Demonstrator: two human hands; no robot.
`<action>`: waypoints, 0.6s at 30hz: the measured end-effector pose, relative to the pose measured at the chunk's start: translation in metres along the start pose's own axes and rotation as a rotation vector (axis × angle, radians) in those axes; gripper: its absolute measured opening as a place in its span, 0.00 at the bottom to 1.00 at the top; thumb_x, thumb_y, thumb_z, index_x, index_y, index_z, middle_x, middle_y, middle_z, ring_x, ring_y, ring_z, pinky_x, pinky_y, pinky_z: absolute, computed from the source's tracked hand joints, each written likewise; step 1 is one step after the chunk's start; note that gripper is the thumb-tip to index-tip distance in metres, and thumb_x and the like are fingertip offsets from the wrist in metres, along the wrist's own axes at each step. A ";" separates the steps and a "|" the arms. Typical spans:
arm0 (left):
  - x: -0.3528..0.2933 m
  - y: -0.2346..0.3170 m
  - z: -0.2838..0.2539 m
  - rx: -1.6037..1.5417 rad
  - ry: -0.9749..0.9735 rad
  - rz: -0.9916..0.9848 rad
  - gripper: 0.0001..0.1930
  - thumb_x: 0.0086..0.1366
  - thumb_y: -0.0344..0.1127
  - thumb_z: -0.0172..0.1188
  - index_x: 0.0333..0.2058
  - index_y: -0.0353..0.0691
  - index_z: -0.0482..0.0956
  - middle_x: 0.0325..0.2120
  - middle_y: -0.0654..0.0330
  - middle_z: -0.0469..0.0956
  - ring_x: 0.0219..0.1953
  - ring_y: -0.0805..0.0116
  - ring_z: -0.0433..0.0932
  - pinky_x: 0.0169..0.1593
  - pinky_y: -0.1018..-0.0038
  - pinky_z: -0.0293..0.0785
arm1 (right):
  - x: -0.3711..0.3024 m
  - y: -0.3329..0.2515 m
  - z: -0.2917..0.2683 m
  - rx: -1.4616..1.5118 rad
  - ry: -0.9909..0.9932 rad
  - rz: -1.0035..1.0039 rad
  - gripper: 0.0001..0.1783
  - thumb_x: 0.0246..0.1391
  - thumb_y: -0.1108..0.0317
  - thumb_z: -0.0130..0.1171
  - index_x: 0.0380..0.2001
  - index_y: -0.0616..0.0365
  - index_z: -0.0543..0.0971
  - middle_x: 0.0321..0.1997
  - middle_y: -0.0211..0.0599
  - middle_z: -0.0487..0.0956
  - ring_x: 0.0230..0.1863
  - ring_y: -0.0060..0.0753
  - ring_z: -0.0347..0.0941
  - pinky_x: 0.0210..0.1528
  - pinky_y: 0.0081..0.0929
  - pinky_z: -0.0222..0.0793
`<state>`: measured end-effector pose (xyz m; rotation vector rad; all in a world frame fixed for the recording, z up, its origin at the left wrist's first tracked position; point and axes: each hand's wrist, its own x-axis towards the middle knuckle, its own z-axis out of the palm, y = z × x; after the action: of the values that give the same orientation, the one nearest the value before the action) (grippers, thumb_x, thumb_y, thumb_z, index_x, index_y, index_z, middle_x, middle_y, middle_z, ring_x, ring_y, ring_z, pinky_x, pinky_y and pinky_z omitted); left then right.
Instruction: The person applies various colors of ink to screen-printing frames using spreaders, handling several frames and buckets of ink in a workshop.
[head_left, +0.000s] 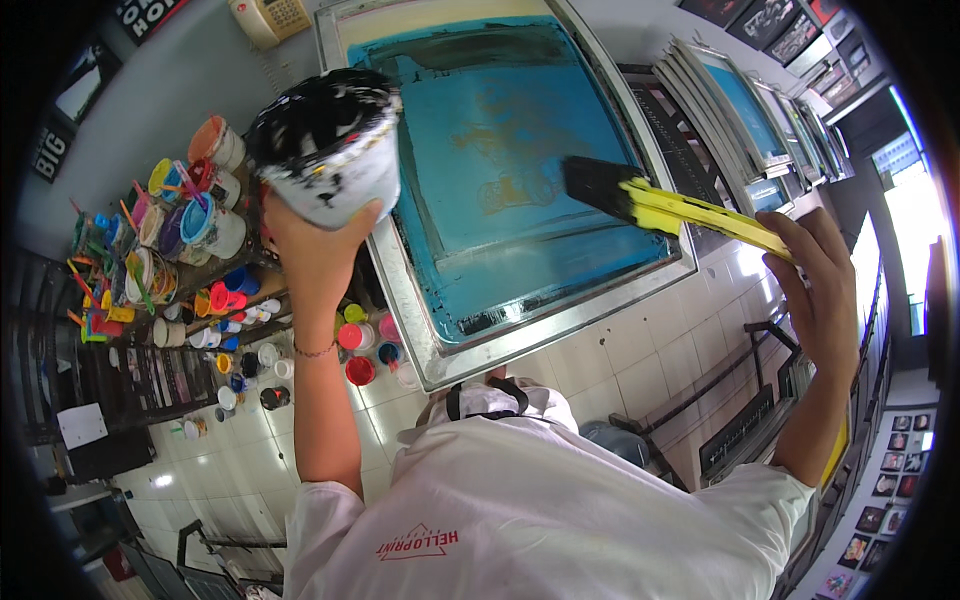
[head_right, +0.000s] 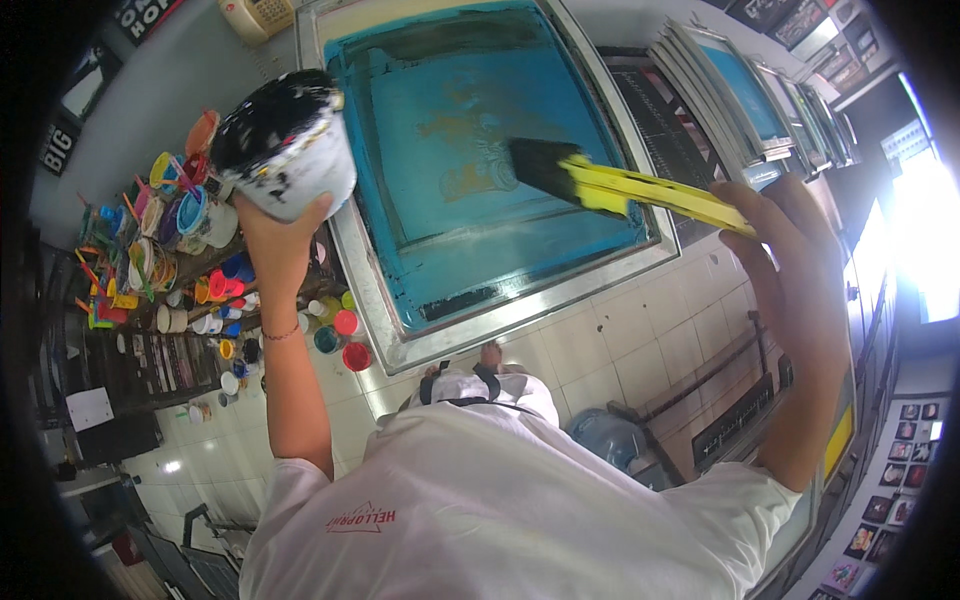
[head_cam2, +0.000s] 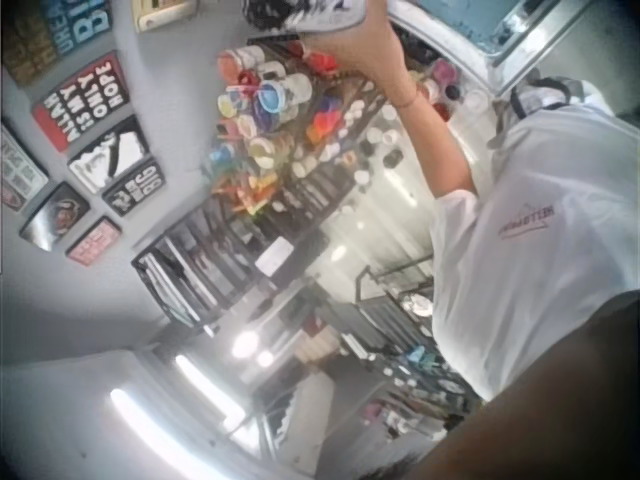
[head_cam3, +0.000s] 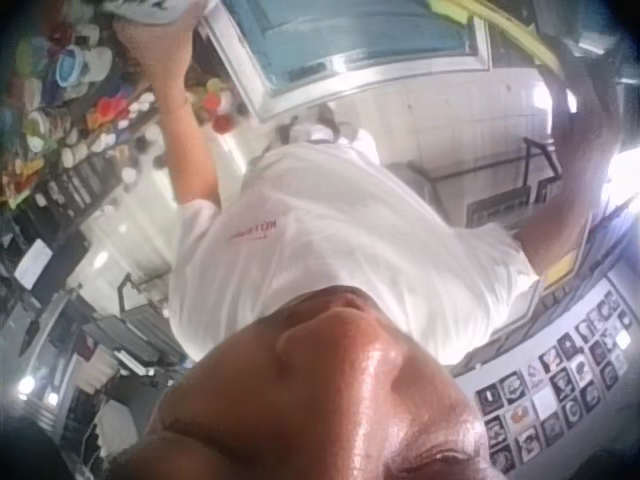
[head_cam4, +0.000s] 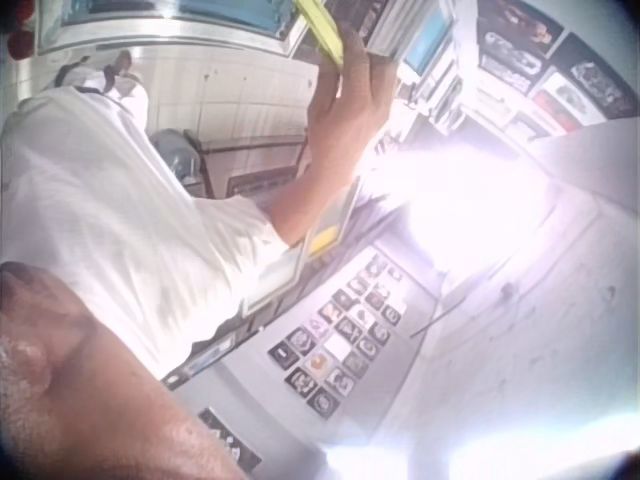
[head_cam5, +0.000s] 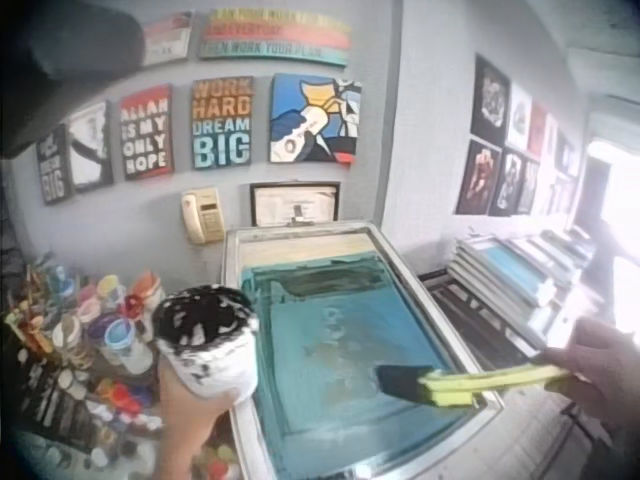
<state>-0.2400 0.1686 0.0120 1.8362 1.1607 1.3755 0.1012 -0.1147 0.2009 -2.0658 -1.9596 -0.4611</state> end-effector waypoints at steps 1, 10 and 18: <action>0.000 -0.006 -0.004 -0.050 0.017 0.014 0.48 0.47 0.37 0.81 0.62 0.28 0.62 0.58 0.44 0.68 0.59 0.54 0.71 0.64 0.58 0.67 | -0.006 0.013 0.010 0.079 -0.011 0.145 0.18 0.53 0.76 0.69 0.48 0.57 0.85 0.29 0.40 0.75 0.34 0.40 0.72 0.38 0.34 0.69; -0.045 -0.037 -0.022 -0.211 0.119 -0.216 0.53 0.54 0.37 0.78 0.70 0.32 0.51 0.66 0.45 0.62 0.67 0.54 0.66 0.73 0.58 0.59 | -0.093 0.026 0.070 0.032 -0.146 0.724 0.17 0.65 0.61 0.61 0.45 0.65 0.85 0.35 0.52 0.83 0.34 0.46 0.81 0.42 0.38 0.74; -0.070 -0.024 -0.031 -0.191 0.142 -0.328 0.51 0.53 0.37 0.80 0.68 0.32 0.54 0.64 0.48 0.65 0.66 0.56 0.66 0.72 0.60 0.59 | -0.007 0.047 0.122 0.056 -0.072 0.667 0.17 0.63 0.59 0.61 0.43 0.62 0.86 0.37 0.59 0.83 0.41 0.62 0.81 0.46 0.51 0.74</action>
<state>-0.2834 0.1164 -0.0307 1.3649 1.2866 1.3861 0.1539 -0.0752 0.0876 -2.5395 -1.1722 -0.1824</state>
